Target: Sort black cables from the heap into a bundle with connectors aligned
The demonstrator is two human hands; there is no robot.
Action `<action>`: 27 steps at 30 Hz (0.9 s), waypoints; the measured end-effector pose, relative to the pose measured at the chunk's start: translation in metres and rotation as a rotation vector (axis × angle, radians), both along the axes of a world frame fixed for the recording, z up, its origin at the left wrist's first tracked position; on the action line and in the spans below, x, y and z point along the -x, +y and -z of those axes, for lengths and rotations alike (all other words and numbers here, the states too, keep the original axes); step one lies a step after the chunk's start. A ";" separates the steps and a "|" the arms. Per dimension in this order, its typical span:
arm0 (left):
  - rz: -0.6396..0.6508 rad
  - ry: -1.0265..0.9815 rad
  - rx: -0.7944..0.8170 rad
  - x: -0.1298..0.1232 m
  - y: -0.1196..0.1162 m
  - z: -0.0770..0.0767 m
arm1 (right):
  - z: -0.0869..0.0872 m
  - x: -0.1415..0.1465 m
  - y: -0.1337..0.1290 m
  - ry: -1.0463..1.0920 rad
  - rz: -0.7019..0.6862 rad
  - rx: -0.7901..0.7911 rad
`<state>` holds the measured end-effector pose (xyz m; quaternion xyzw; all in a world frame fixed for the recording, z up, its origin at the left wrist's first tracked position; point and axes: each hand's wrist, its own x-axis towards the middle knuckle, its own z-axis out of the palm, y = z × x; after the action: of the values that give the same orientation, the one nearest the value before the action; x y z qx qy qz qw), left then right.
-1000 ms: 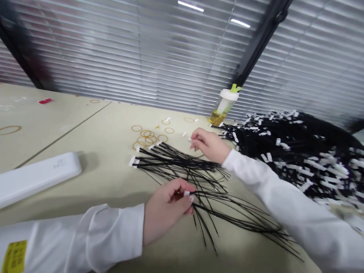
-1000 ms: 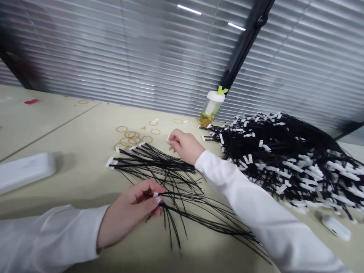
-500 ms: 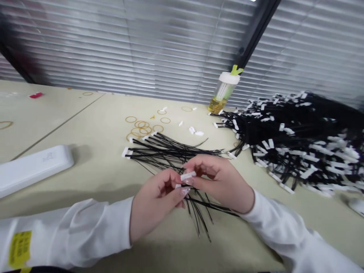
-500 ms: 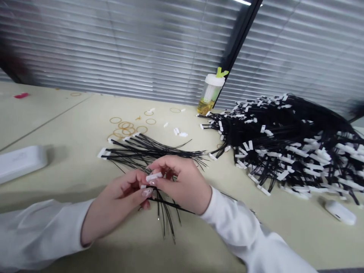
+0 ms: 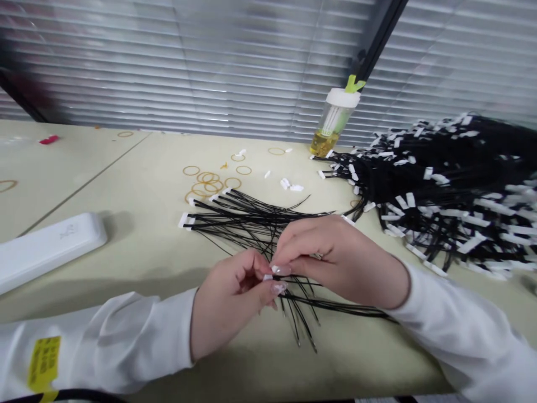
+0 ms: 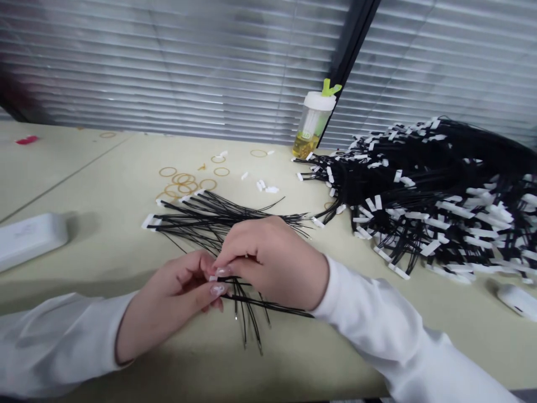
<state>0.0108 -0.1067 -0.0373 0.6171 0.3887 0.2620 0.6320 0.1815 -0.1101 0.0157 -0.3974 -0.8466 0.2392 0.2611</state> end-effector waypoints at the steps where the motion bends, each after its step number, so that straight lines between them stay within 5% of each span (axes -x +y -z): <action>1: 0.000 0.003 -0.015 0.000 0.000 0.000 | -0.003 0.001 0.002 -0.028 -0.024 -0.004; 8: 0.039 -0.019 0.005 0.002 0.003 0.002 | -0.009 0.011 0.007 -0.010 0.036 0.167; 18: 0.102 0.046 -0.131 0.006 0.001 -0.001 | 0.004 0.007 -0.002 0.084 0.170 0.141; 23: 0.202 0.075 -0.279 0.010 0.002 -0.001 | 0.012 -0.009 -0.004 -0.066 -0.091 0.149; 27: 0.262 0.054 -0.444 0.010 0.005 -0.005 | 0.016 -0.010 -0.010 -0.131 -0.150 0.154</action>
<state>0.0011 -0.1021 -0.0323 0.7926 0.2552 0.2400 0.4991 0.1914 -0.1202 -0.0004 -0.3665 -0.8683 0.2958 0.1555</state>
